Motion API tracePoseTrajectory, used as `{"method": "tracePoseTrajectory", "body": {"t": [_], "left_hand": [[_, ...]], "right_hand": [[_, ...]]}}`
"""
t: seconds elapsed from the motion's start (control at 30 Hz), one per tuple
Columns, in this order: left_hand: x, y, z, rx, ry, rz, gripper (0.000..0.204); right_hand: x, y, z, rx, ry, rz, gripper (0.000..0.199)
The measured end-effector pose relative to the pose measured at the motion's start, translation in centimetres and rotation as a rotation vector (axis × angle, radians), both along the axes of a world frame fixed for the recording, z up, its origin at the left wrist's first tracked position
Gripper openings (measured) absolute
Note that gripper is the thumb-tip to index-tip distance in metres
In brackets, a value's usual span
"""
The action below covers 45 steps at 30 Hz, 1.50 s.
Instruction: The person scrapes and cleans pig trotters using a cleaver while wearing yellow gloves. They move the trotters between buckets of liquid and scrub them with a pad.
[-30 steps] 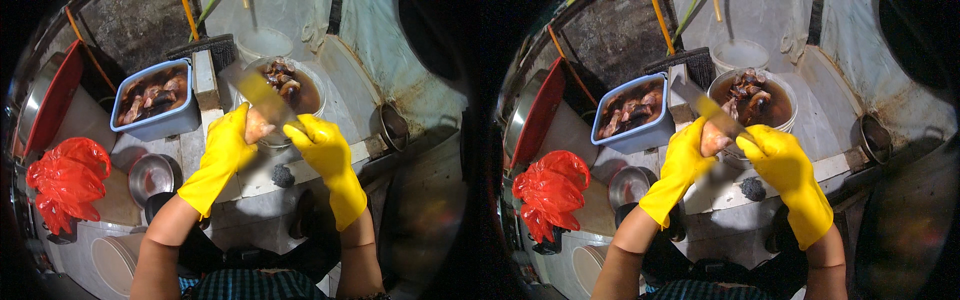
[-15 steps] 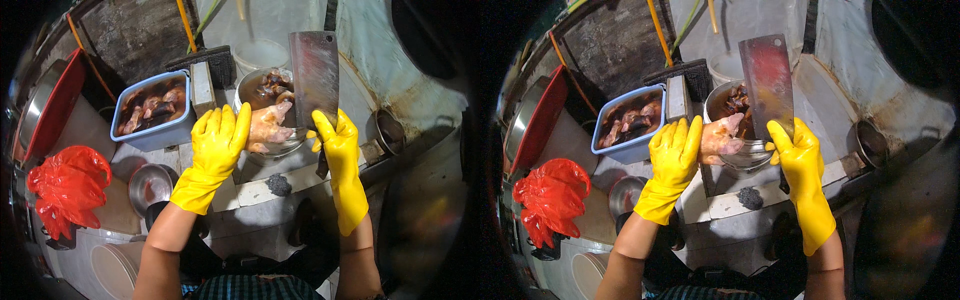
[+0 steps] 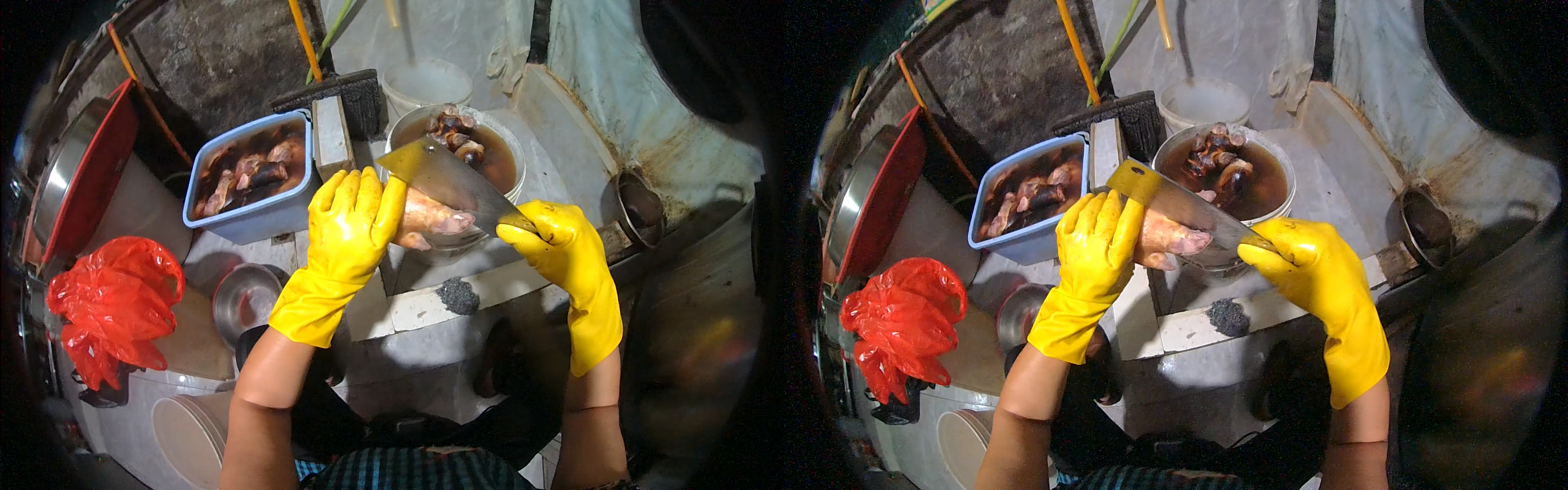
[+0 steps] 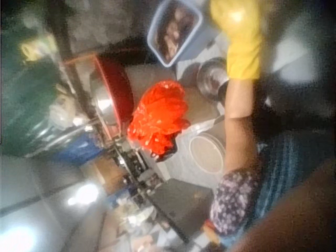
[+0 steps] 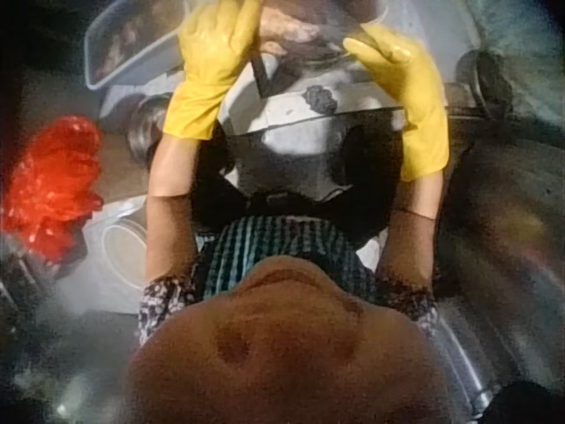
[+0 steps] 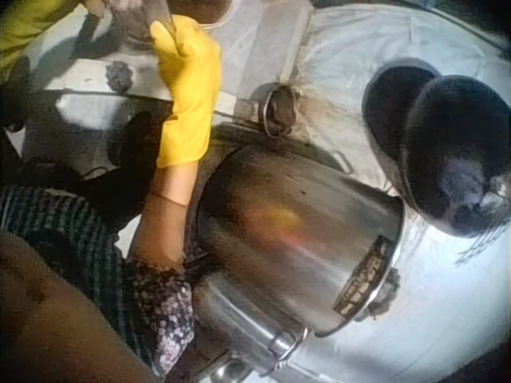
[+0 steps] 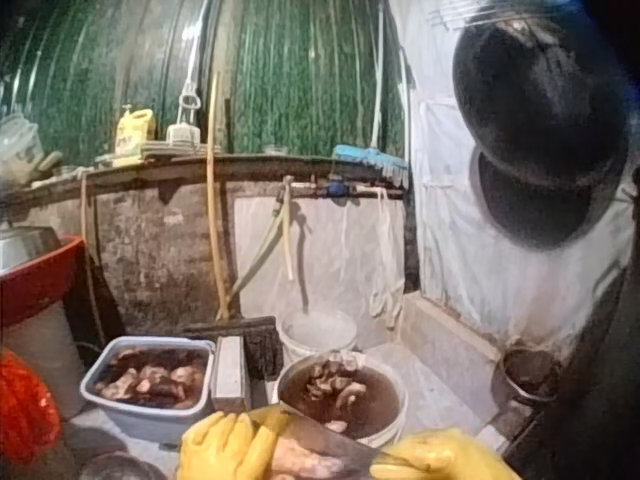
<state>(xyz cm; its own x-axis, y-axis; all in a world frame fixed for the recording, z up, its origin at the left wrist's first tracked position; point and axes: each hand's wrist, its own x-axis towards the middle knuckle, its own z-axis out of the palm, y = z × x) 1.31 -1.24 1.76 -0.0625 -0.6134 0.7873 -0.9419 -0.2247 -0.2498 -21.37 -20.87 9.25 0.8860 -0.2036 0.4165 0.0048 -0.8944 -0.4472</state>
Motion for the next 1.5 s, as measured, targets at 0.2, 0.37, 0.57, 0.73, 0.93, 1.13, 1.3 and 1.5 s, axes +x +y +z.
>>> {"method": "tracePoseTrajectory", "body": {"t": [0.2, 0.37, 0.57, 0.73, 0.93, 1.13, 1.3, 1.5], "left_hand": [[-1.2, 0.7, 0.2, 0.069, 0.034, 0.03, 0.06], [-1.2, 0.3, 0.1, 0.095, 0.149, 0.091, 0.063], [0.0, -0.2, -0.8, 0.118, 0.14, 0.082, 0.062], [-0.4, -0.6, -1.3, 0.118, 0.097, 0.049, 0.069], [-2.1, -3.6, -1.8, 0.112, 0.808, 0.076, 0.084], [-5.7, -7.8, -1.4, -0.071, 1.452, -0.268, 0.09], [-6.0, -7.0, -0.5, 0.085, 1.613, -0.644, 0.063], [-6.5, -7.6, -1.4, -0.245, 1.906, -0.994, 0.081]], "right_hand": [[0.4, -0.6, -1.6, -0.174, 0.049, -0.025, 0.015], [2.0, 0.6, -3.8, -0.269, -0.187, -0.204, 0.015], [1.6, 0.5, -3.4, -0.075, -0.157, -0.084, 0.014], [2.0, -1.5, -4.4, -0.181, -0.116, -0.104, 0.014], [3.5, -1.1, -7.2, 0.683, -0.427, -0.445, 0.012], [7.3, 2.3, -10.9, 1.134, -0.507, -0.384, 0.016], [7.1, -1.8, -12.4, 1.283, -0.821, -0.052, 0.03], [7.4, -0.9, -11.8, 0.984, -0.582, -0.021, 0.033]]}}
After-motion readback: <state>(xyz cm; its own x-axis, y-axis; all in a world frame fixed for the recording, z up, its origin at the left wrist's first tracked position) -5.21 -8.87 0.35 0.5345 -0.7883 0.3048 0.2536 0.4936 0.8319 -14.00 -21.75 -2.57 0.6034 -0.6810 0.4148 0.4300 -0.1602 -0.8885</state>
